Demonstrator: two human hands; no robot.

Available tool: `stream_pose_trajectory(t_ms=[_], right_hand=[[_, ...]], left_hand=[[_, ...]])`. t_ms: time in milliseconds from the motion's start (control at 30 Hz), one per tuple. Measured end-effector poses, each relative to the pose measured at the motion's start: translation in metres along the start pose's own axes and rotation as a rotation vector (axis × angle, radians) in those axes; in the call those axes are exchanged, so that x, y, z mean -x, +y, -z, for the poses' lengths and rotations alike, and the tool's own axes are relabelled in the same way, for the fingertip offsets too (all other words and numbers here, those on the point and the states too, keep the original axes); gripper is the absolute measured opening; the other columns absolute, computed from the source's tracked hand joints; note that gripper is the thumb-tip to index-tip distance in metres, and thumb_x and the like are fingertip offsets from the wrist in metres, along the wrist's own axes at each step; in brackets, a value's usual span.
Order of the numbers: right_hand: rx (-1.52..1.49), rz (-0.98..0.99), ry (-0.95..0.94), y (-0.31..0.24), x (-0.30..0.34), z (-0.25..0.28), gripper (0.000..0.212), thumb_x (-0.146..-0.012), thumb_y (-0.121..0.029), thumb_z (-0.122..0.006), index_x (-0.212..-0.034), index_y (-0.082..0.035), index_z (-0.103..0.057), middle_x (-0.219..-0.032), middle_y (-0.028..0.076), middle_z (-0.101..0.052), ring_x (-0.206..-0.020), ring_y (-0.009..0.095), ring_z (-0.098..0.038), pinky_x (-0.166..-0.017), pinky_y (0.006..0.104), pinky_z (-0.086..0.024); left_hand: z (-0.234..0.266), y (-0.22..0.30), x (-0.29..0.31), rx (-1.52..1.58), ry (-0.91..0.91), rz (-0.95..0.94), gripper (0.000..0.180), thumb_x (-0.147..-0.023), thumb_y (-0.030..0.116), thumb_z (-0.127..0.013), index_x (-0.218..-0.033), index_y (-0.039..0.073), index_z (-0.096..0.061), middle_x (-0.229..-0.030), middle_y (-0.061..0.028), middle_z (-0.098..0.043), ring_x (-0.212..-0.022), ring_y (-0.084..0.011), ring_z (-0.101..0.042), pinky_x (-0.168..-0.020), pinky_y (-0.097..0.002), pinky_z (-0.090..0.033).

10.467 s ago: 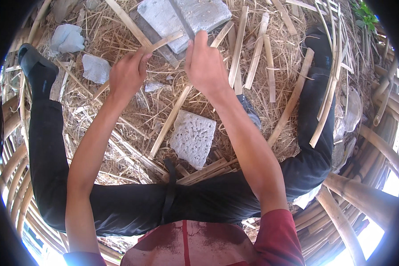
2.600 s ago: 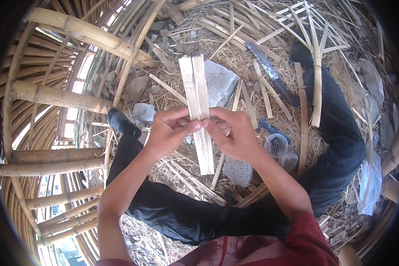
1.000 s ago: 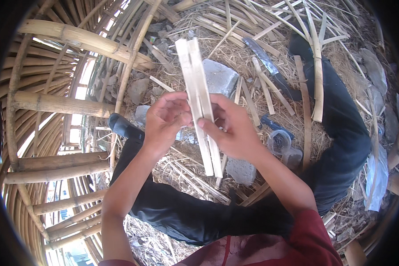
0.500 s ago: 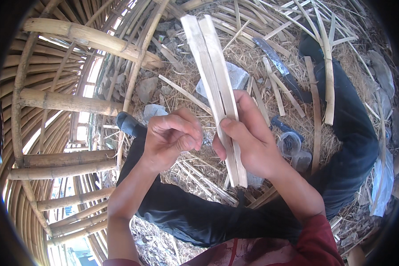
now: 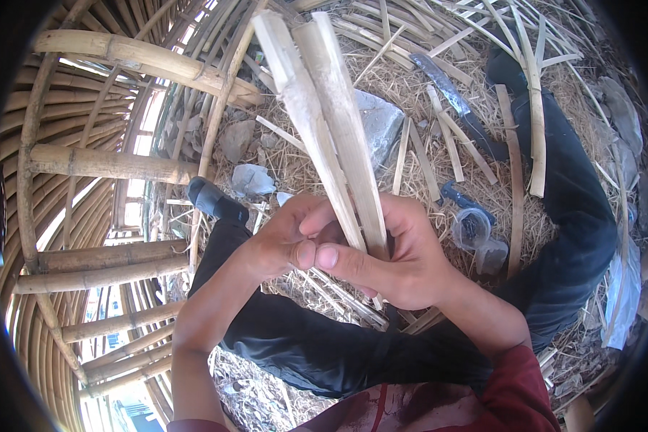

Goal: The person shaves and tapers a bamboo stick using a knife against a stone and then uses a multi-tool to work on a small wooden component.

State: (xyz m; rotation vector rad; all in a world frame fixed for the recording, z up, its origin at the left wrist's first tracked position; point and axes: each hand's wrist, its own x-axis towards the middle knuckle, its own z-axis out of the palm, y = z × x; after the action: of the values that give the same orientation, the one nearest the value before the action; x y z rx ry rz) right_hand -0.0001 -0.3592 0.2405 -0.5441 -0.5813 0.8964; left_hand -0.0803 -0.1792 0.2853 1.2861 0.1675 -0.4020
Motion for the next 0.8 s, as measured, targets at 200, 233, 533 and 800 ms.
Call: stream_pose_trajectory(t_ms=[200, 233, 533, 800], right_hand=[[0.004, 0.006, -0.008, 0.0, 0.001, -0.001, 0.023, -0.095, -0.009, -0.07, -0.11, 0.007, -0.062, -0.078, 0.012, -0.068, -0.043, 0.006, -0.049, -0.04, 0.0206, -0.037], [-0.005, -0.004, -0.009, 0.0, 0.001, -0.001, 0.023, -0.095, -0.008, -0.07, -0.11, 0.006, -0.062, -0.08, 0.013, -0.069, -0.044, 0.006, -0.05, -0.04, 0.0205, -0.038], [0.03, 0.026, -0.023, 0.006, 0.004, 0.002, 0.025, -0.092, -0.006, -0.072, -0.111, 0.006, -0.062, -0.086, 0.015, -0.07, -0.057, 0.011, -0.065, -0.044, 0.0198, -0.046], [0.003, 0.017, -0.037, 0.003, 0.003, -0.001, 0.03, -0.091, -0.008, -0.074, -0.114, 0.006, -0.062, -0.084, 0.014, -0.07, -0.053, 0.009, -0.062, -0.045, 0.0201, -0.045]], left_hand=[[0.002, -0.013, -0.002, 0.031, -0.07, 0.076, 0.071, -0.075, 0.062, -0.083, -0.108, 0.002, -0.068, -0.078, 0.0004, -0.062, -0.071, -0.008, -0.059, -0.067, -0.0236, -0.045], [0.003, -0.014, -0.002, 0.038, -0.083, 0.076, 0.07, -0.076, 0.063, -0.083, -0.107, 0.002, -0.068, -0.074, 0.0012, -0.059, -0.068, -0.0074, -0.056, -0.064, -0.0232, -0.043], [-0.002, -0.016, -0.003, 0.141, -0.131, 0.089, 0.066, -0.079, 0.057, -0.082, -0.107, -0.001, -0.067, -0.073, 0.0005, -0.057, -0.062, -0.0074, -0.052, -0.056, -0.0229, -0.039], [0.005, -0.019, -0.002, 0.153, -0.172, 0.066, 0.063, -0.08, 0.053, -0.08, -0.106, -0.003, -0.068, -0.076, -0.0012, -0.059, -0.063, -0.0083, -0.051, -0.056, -0.0236, -0.039]])
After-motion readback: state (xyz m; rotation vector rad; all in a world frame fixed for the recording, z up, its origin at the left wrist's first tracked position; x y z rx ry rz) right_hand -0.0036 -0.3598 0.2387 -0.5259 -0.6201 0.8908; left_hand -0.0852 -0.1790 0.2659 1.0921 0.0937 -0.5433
